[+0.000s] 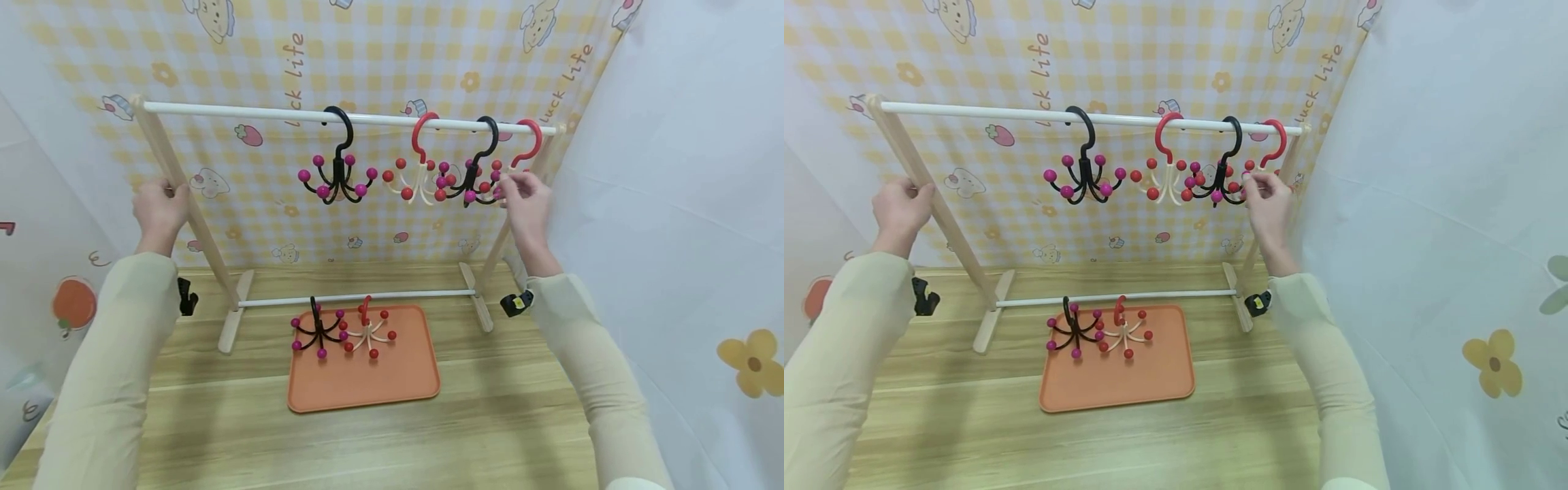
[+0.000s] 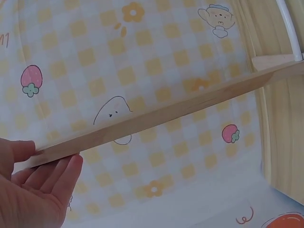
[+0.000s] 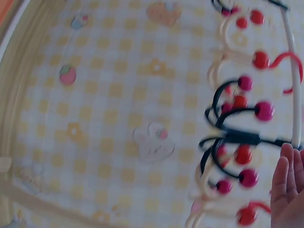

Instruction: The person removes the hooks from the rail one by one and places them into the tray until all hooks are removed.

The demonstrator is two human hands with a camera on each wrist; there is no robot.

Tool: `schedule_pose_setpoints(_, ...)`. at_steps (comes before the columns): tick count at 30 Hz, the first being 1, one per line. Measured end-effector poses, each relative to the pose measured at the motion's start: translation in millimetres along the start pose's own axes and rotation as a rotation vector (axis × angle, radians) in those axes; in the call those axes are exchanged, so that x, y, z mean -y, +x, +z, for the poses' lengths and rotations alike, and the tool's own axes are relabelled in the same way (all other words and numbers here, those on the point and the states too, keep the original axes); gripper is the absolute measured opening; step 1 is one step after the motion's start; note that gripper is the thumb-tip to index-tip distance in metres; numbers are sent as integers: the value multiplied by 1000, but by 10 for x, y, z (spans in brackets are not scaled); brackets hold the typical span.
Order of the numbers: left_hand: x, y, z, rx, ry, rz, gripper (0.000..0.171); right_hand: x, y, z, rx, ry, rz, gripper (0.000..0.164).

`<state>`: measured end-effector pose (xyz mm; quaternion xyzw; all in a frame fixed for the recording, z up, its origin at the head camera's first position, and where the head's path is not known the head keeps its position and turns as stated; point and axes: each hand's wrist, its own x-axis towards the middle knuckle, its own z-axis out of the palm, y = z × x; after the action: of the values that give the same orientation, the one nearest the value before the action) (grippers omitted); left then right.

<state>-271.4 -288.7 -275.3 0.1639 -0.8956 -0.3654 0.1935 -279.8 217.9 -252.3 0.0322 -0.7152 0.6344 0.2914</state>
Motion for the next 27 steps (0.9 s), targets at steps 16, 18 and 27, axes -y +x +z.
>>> schedule_pose_setpoints(16, 5, -10, 2, 10, 16, 10, 48, 308, -224, 894, 525, 81, 180, 36)
schedule_pose_setpoints(18, 7, -10, 4, 14, 16, 5, 48, 316, -230, 972, 540, 95, 207, 36)
schedule_pose_setpoints(27, 21, -4, 16, -4, 31, 40, 48, 356, -222, 1266, 542, 141, 257, 33)
